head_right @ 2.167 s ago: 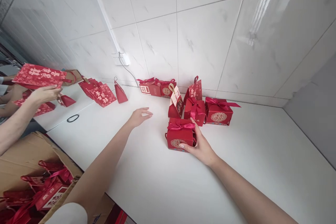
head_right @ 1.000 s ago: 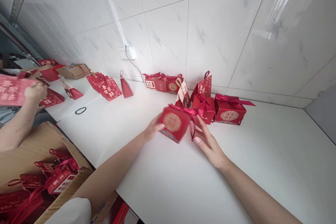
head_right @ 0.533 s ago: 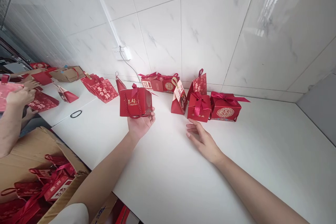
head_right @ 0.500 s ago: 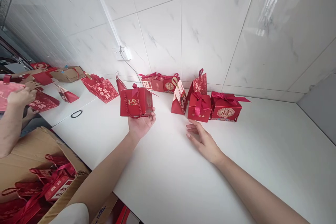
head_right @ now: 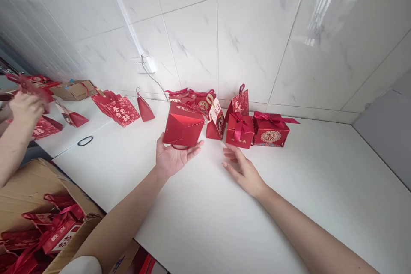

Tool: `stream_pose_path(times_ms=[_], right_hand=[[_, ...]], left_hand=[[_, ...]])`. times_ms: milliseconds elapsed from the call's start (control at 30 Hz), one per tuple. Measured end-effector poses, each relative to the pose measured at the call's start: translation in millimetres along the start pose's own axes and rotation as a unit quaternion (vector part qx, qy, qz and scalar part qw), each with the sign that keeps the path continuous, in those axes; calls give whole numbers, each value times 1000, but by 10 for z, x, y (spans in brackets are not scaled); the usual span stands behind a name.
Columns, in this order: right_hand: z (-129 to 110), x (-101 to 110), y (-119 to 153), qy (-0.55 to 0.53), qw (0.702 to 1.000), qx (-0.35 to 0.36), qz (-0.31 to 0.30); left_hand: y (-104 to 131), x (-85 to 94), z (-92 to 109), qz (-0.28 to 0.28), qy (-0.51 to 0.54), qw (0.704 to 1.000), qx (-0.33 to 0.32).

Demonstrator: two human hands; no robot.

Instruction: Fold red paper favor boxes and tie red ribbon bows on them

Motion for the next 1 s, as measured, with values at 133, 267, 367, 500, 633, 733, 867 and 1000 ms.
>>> stream_pose_path(times_ms=[133,267,367,500,633,733,867,1000], right_hand=[[-262,149,6,-85,990,70,90],[-446,258,51,-73,978,112,159],[-425,241,48,-16,982,87,168],[-307,175,21,-39,985,49,163],[-246,146,20,-69,983,17,167],[-226,141,25,-75,984,2,163],[-230,145,30,-34,986,11,166],[-278,81,33,2,991,36,128]], left_hand=[[38,-54,-360,-23,39,993,110],[49,21,-656,-15,37,975,218],[43,78,-742,2,26,968,251],[46,91,-774,12,15,964,265],[43,84,-779,7,-4,966,258],[34,105,-778,6,-28,968,250],[16,133,-752,2,-104,972,209],[-28,99,-603,1,-251,965,74]])
Point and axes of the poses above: each hand's wrist, its own y-axis away from the middle knuckle, its own x-axis out of the back of the hand, z = x × y, the point moved 6 cm from there along -y, towards the middle knuckle, and after that the axes turned 12 degrees about y, right-handed, at the moved point
